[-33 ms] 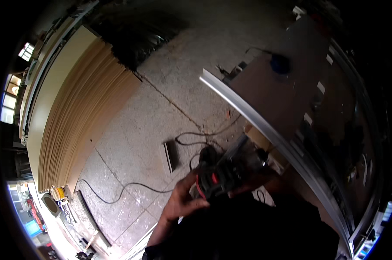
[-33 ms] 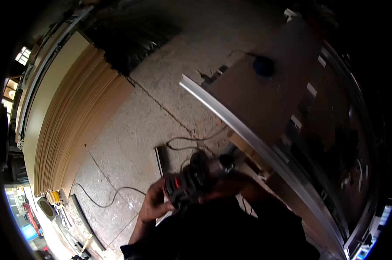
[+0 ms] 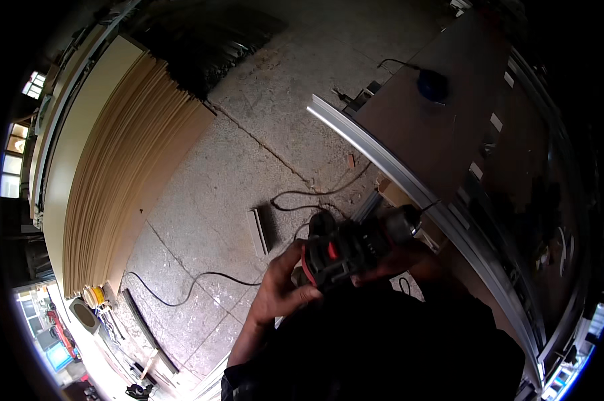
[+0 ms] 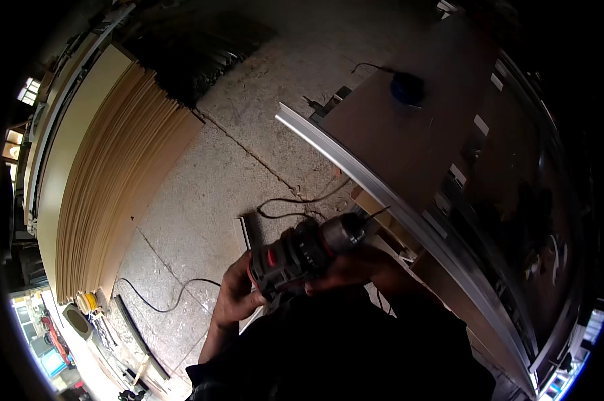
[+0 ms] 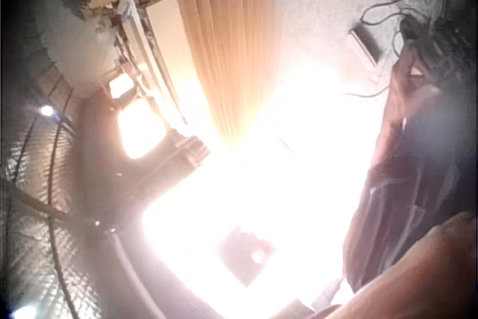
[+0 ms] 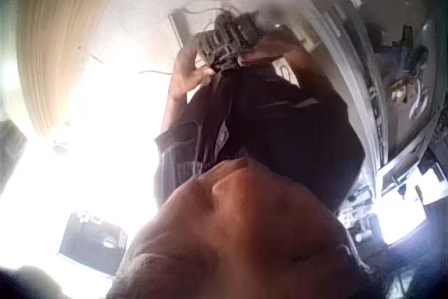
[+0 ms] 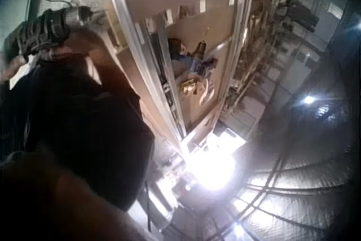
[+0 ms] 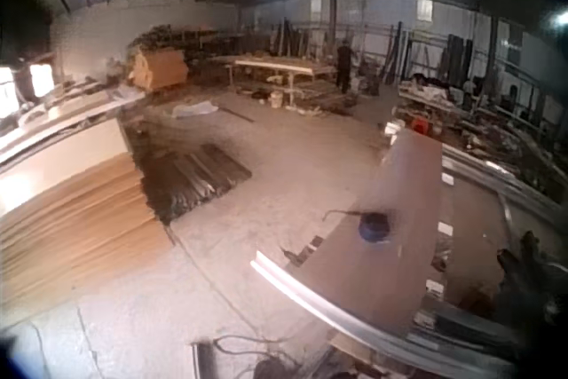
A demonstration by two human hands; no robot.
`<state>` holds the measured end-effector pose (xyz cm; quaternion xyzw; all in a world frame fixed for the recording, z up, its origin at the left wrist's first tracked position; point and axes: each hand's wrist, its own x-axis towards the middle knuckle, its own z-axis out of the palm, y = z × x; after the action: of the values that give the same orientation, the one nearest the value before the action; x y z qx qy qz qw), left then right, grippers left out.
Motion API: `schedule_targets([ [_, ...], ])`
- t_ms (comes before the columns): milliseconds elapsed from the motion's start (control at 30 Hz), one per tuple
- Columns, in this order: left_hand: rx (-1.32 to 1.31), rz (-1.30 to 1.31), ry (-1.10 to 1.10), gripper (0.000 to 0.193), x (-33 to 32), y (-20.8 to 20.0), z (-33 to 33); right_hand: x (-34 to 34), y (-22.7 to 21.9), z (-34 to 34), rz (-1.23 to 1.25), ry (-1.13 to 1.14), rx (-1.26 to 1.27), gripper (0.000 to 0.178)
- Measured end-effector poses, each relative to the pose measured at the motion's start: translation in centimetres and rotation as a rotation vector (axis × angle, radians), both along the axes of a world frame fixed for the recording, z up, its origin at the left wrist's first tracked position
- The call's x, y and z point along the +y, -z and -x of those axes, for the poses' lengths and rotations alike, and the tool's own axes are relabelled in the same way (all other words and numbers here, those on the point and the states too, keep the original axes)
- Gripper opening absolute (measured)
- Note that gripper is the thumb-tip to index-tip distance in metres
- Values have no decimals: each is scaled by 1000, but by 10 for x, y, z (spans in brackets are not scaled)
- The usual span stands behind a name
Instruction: The person assembles a cabinet door by measuring and marking positions, drilling holes, and fastening a metal frame to a wooden panel using a cordless drill, tape measure, and hammer. The person secures the frame with screws and adjusts components to fit.
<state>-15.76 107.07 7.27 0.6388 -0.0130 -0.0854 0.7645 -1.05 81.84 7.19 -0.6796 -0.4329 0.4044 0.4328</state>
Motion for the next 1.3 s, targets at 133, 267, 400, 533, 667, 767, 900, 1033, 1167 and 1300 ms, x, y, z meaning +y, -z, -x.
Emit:
schedule_targets([
  [133,-178,-249,-31,58,15,-30,-76,-31,-14,-29,-143,483,716,52],
  [267,-472,-690,58,49,15,-23,-152,-56,-45,-76,-675,703,511,54],
  [400,-770,-854,207,52,-15,-5,-232,-77,-47,-113,-771,1053,-7,52],
  [533,-966,-869,368,50,-42,18,-285,-114,-5,-125,-637,1299,-173,54],
  [667,-1083,-826,518,40,-48,45,-314,-107,17,-125,-755,1473,-62,52],
  [767,-1095,-772,587,31,-46,56,-326,-104,24,-118,-690,1559,-94,53],
  [900,-1110,-701,605,22,-44,61,-334,-89,15,-122,-642,1491,-180,56],
  [1033,-1108,-664,619,24,-43,70,-336,-72,11,-120,-594,1534,-204,58],
  [1167,-1111,-675,667,29,-43,67,-336,-71,16,-106,-527,1663,-182,61],
  [1300,-1055,-684,735,32,-44,66,-338,-59,10,-107,-502,1746,-227,59],
])
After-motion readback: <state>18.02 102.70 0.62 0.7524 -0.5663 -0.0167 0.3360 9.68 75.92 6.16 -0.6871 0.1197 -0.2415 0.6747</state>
